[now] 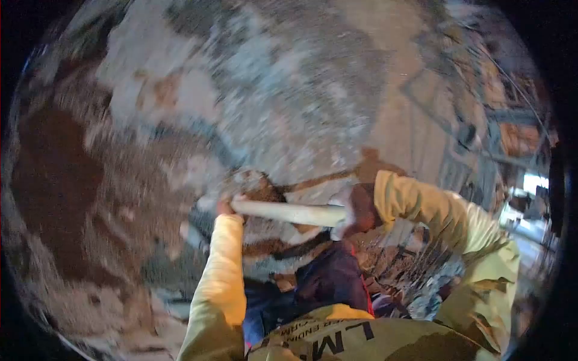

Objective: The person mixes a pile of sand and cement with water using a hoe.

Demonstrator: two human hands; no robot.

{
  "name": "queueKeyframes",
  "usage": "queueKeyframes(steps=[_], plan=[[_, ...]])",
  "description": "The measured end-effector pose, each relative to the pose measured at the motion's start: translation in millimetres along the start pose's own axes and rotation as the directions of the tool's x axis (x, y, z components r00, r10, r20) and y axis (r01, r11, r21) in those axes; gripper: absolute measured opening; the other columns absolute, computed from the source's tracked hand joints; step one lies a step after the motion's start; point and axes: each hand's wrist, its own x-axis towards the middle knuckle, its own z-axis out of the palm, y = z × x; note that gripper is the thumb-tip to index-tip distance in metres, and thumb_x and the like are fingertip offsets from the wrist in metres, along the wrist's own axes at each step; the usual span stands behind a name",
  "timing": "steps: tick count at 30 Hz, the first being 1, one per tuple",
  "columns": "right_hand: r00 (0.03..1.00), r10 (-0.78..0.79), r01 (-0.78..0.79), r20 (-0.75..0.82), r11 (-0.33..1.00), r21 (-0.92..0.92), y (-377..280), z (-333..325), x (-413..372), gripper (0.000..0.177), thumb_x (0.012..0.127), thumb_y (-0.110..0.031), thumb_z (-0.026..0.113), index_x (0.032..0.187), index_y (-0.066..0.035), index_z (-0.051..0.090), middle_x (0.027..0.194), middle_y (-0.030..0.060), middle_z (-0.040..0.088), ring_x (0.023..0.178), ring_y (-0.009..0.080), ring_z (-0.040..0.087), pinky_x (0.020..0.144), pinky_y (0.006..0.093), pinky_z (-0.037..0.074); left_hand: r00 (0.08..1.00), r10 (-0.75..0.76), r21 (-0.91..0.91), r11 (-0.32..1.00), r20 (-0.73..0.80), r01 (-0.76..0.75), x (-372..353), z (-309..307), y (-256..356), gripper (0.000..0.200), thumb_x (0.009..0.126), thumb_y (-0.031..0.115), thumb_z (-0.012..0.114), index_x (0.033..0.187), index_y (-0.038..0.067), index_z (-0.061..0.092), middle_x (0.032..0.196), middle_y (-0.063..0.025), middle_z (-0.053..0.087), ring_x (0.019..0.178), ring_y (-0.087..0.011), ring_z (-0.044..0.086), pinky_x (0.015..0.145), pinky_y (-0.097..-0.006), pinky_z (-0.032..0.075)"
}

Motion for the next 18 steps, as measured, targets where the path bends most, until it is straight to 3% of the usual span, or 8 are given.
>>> queueKeyframes(steps=[3,7,10,13,15,16,17,18], plan=[[0.981,0.072,-0.144,-0.182,0.896,-0.421,71,-56,-115,0.05,0.07,-0.039,0.064,0.11,-0.011,0.053,0.096,0.0157,0.06,0.086,0.0246,0.06,0.079,0.0377,0.045,0.998,-0.064,-0.191,0.98,-0.007,0.062,-3,90,-11,0.035,0.085,0.033,0.044,0.101,0.003,0.05,0.081,-0.0133,0.054,0.067,-0.0265,0.052,0.066,-0.0422,0.048],[0.876,0.308,-0.271,-0.371,0.951,0.15,213,-112,-186,0.041,0.069,-0.033,0.066,0.1,-0.009,0.057,0.092,0.0139,0.062,0.078,0.031,0.06,0.072,0.0387,0.047,0.913,-0.134,-0.269,0.93,0.385,0.25,-28,280,-32,0.033,0.084,0.033,0.049,0.101,0.005,0.049,0.09,-0.009,0.055,0.078,-0.0236,0.054,0.073,-0.0392,0.049],[0.722,0.306,-0.478,-0.62,0.869,-0.128,284,-116,-192,0.031,0.068,-0.031,0.066,0.089,-0.009,0.061,0.083,0.0136,0.063,0.073,0.0309,0.06,0.068,0.0383,0.047,0.902,0.079,-0.379,0.92,0.425,0.098,-51,375,-48,0.018,0.081,0.024,0.059,0.085,0.01,0.048,0.074,-0.0038,0.05,0.07,-0.0213,0.05,0.074,-0.0421,0.046],[0.762,0.37,-0.503,-0.531,0.855,-0.127,306,-77,-167,0.031,0.065,-0.032,0.068,0.088,-0.012,0.063,0.084,0.0121,0.064,0.076,0.0297,0.06,0.07,0.0377,0.048,0.896,0.032,-0.276,0.956,0.444,0.103,-55,349,-34,0.014,0.08,0.021,0.055,0.081,0.012,0.045,0.073,-0.0037,0.048,0.066,-0.0196,0.048,0.068,-0.0393,0.046],[0.859,0.278,-0.372,-0.43,0.916,-0.152,303,-12,-119,0.032,0.064,-0.034,0.067,0.087,-0.012,0.064,0.09,0.0109,0.064,0.08,0.0279,0.061,0.07,0.0368,0.048,0.633,0.09,-0.175,0.982,0.769,0.074,21,262,-25,0.031,0.084,0.04,0.041,0.087,0.01,0.045,0.083,-0.0094,0.048,0.075,-0.0262,0.049,0.075,-0.0462,0.043],[0.916,0.228,-0.289,-0.329,0.946,-0.149,275,17,-88,0.033,0.064,-0.036,0.067,0.087,-0.012,0.064,0.091,0.0115,0.064,0.081,0.0265,0.061,0.07,0.0366,0.048,0.878,-0.008,0.044,0.999,0.479,-0.014,-35,250,-10,0.039,0.084,0.043,0.038,0.094,0.007,0.046,0.091,-0.0133,0.049,0.084,-0.0292,0.048,0.08,-0.0467,0.043],[0.898,0.368,-0.422,-0.239,0.874,-0.24,212,32,-69,0.032,0.069,-0.036,0.064,0.09,-0.012,0.064,0.092,0.0107,0.064,0.081,0.0257,0.061,0.07,0.037,0.048,0.769,-0.307,0.274,0.945,0.561,0.178,4,190,12,0.038,0.086,0.038,0.038,0.098,0.003,0.047,0.097,-0.0166,0.051,0.086,-0.028,0.049,0.083,-0.0406,0.043],[0.988,0.098,-0.1,-0.12,0.995,-0.011,196,62,-57,0.031,0.072,-0.033,0.061,0.096,-0.013,0.063,0.092,0.0098,0.064,0.081,0.0247,0.061,0.071,0.038,0.047,0.937,-0.118,0.182,0.982,0.329,0.06,-11,161,18,0.031,0.083,0.038,0.041,0.092,0.009,0.047,0.085,-0.0096,0.045,0.078,-0.0236,0.045,0.071,-0.0377,0.04]])
